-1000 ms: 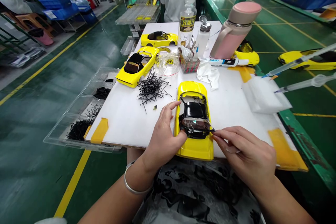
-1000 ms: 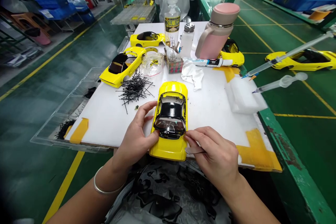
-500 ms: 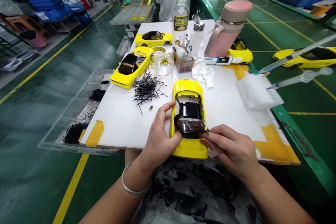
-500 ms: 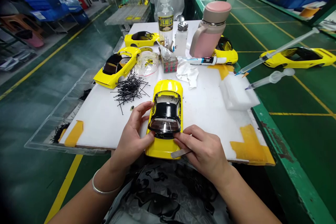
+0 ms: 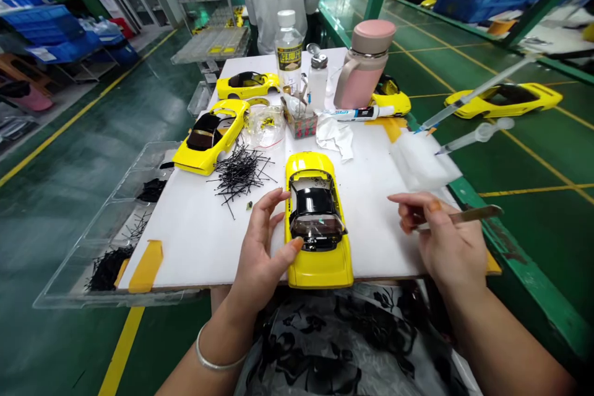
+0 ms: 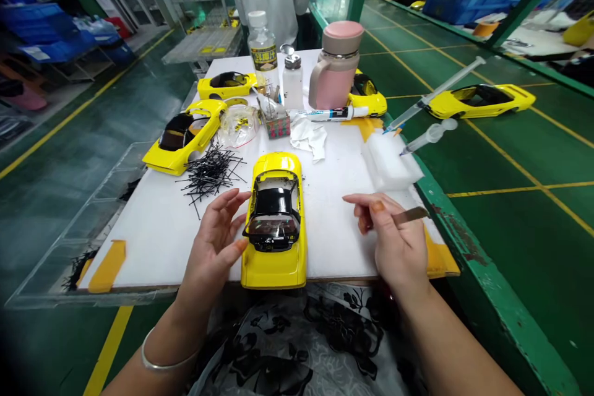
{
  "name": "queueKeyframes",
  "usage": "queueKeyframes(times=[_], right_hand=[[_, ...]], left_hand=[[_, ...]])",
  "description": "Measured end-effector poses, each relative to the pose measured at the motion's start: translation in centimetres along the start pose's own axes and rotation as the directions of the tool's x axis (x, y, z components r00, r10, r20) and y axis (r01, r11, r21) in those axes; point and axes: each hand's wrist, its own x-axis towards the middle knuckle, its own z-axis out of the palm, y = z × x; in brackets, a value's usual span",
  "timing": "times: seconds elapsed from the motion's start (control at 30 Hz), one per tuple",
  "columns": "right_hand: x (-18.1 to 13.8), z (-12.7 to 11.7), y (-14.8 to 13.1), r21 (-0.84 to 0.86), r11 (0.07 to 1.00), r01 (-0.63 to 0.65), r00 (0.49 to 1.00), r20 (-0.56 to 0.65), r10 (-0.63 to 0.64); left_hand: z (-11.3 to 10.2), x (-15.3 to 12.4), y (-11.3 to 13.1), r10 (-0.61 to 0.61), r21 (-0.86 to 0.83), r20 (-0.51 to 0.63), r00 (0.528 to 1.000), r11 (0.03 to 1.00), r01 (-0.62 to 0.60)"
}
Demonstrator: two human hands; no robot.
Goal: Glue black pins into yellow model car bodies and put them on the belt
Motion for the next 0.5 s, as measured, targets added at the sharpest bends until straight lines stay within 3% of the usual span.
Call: queueKeyframes(times=[0.13,0.27,0.37,0.5], right_hand=[[0.8,-2.5,1.2,-0.106,0.993,-0.052,0.998,0.021,0.054],[2.1,-3.7,0.5,0.142,0.955,-0.261,0.965,0.021,0.26],[4.4,-2.9,-1.0,0.129,0.928,-0.35,0.936,0.083,0.342],[8.0,-0.1,-2.5,-0.015,0.957,-0.291,0.932,0.22,0.287]], left_hand=[[0.2,0.5,0.0,-0.052,-0.005,-0.017,0.998,0.999,0.052],[0.2,0.4,0.2,-0.062,-0.001,-0.009,0.998,0.998,0.062],[0.1,0.1,0.5,-0.109,0.006,-0.017,0.994,0.994,0.109],[0.1,0.0,0.8,-0.131,-0.021,-0.035,0.991,0.991,0.131]])
